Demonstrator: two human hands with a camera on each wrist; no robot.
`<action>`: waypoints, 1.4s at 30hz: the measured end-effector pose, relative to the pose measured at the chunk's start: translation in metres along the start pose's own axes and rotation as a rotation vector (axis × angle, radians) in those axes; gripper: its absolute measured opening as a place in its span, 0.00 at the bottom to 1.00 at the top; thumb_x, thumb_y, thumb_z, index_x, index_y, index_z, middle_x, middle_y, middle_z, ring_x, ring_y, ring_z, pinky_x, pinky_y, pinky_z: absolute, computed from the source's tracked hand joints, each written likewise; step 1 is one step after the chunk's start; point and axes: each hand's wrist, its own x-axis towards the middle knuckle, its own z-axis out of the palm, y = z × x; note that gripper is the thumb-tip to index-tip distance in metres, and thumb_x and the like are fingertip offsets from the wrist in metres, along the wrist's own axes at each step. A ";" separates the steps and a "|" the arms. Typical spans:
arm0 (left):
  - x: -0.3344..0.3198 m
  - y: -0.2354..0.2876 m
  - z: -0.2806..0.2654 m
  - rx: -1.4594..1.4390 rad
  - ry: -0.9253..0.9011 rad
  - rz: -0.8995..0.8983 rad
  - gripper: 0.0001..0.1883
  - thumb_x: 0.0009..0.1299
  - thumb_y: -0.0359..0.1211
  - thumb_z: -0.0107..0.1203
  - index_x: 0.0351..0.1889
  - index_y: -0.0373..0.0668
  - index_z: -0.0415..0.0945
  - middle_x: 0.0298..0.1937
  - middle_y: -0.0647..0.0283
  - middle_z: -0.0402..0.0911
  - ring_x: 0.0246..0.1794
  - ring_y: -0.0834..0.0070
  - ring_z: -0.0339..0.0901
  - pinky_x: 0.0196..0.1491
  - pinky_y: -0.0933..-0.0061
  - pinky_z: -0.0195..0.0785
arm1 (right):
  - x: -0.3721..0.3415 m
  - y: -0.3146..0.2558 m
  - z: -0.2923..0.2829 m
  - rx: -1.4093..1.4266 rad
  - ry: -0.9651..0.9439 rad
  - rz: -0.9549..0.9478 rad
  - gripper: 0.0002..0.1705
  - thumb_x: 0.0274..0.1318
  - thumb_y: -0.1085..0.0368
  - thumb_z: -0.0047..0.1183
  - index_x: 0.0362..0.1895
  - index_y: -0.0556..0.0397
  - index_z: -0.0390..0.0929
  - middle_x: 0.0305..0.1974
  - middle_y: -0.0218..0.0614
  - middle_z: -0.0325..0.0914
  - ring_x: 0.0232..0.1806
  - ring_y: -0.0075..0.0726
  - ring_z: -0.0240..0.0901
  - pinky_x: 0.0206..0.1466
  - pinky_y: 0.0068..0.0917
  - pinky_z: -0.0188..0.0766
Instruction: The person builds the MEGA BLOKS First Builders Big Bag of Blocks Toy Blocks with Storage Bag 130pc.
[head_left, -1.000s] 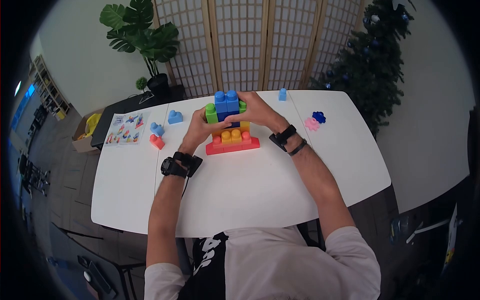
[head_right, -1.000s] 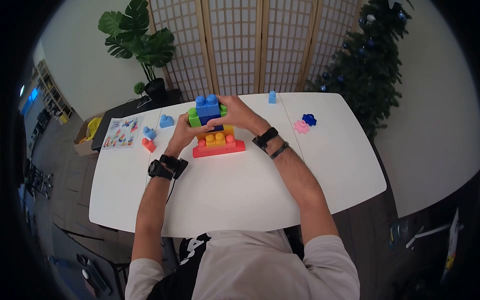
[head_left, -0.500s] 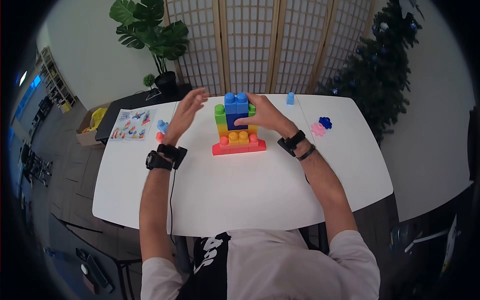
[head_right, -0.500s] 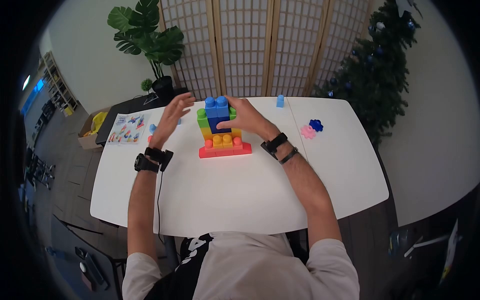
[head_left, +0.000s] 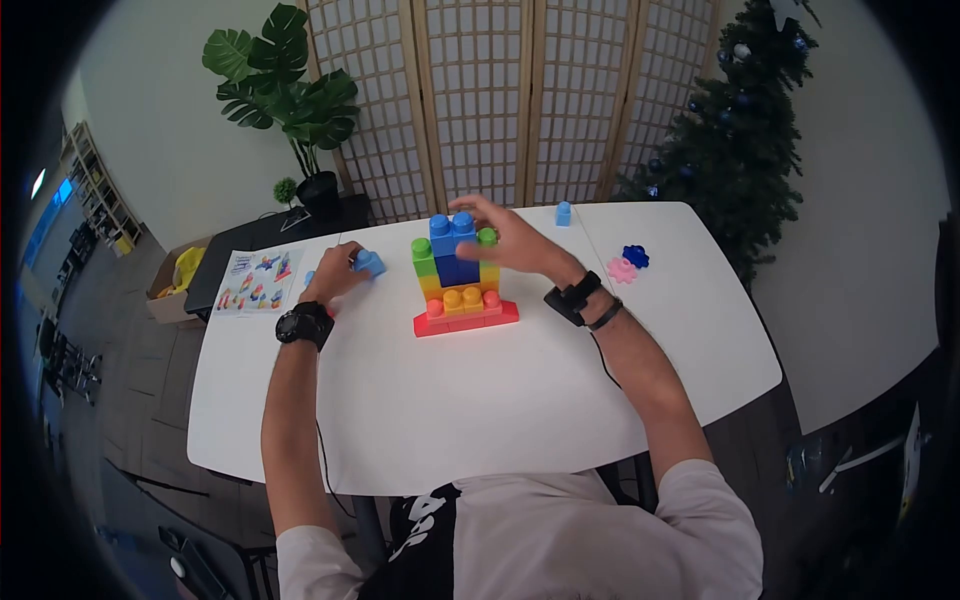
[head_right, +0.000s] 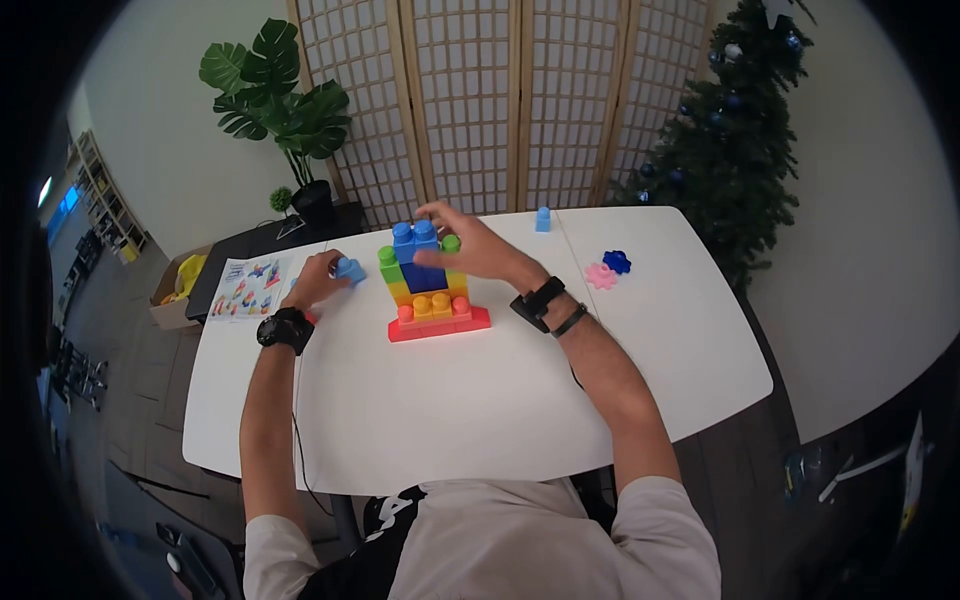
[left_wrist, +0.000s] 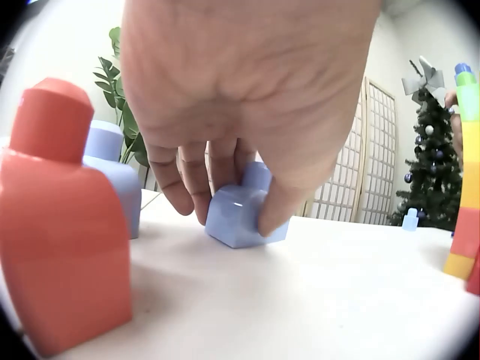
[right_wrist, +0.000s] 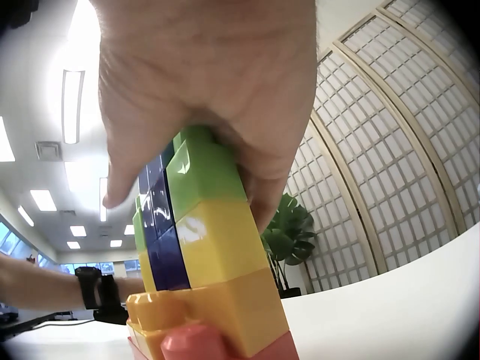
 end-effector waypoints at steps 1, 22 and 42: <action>0.003 0.008 -0.006 0.003 -0.001 -0.003 0.27 0.62 0.30 0.73 0.59 0.35 0.81 0.46 0.48 0.90 0.50 0.54 0.89 0.56 0.59 0.81 | 0.004 0.013 -0.007 0.324 0.135 0.050 0.40 0.69 0.40 0.65 0.71 0.53 0.70 0.55 0.43 0.84 0.60 0.40 0.82 0.65 0.38 0.78; 0.005 0.183 -0.042 -0.768 -0.041 0.323 0.25 0.72 0.32 0.74 0.63 0.31 0.81 0.57 0.58 0.88 0.61 0.71 0.85 0.69 0.67 0.76 | -0.038 0.185 -0.042 -0.585 0.541 0.328 0.12 0.62 0.72 0.62 0.49 0.59 0.81 0.45 0.49 0.86 0.48 0.53 0.87 0.55 0.43 0.84; 0.008 0.179 -0.020 -0.916 -0.036 0.318 0.21 0.70 0.34 0.74 0.59 0.36 0.86 0.50 0.62 0.90 0.52 0.77 0.85 0.60 0.71 0.79 | 0.035 -0.043 -0.044 0.181 0.120 -0.140 0.30 0.65 0.62 0.71 0.69 0.51 0.78 0.54 0.37 0.85 0.59 0.36 0.84 0.68 0.39 0.80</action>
